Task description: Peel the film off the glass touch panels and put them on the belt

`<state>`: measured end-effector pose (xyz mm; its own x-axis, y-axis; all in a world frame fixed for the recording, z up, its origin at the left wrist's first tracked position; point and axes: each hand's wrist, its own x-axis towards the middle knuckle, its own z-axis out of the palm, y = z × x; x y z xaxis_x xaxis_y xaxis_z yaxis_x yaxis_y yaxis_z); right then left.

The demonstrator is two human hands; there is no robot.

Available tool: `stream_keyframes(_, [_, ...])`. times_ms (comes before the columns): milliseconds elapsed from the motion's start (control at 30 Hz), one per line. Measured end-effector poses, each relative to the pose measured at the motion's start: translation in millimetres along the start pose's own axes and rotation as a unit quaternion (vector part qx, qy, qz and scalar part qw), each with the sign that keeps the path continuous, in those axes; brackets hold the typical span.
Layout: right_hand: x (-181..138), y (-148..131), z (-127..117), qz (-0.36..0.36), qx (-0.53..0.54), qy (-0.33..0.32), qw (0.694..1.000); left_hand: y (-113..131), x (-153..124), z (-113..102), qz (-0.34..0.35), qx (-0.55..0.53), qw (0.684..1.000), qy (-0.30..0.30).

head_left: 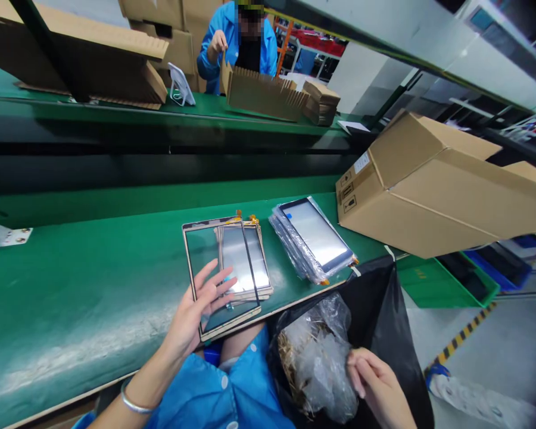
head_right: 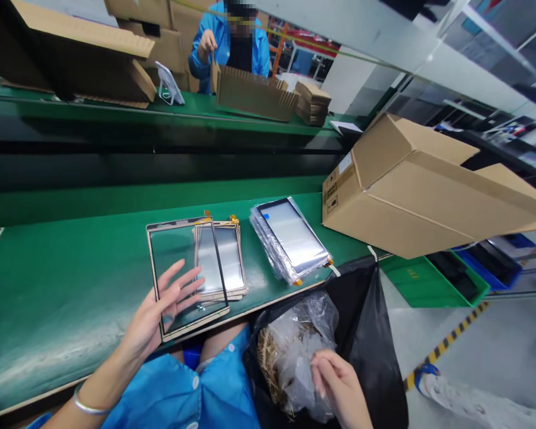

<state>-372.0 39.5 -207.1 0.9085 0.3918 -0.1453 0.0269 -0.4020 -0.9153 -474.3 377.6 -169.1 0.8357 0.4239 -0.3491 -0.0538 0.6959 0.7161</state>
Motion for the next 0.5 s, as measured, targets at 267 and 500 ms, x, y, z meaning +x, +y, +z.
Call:
stream_keyframes(267, [8, -10, 69, -0.076, -0.028, 0.157, 0.984, -13, -7, 7, -0.009, -0.022, 0.998, -0.052])
stream_keyframes(500, [23, -58, 126, -0.095, 0.091, 0.026, 0.991, -14, -22, 16, 0.016, -0.008, 1.000, -0.022])
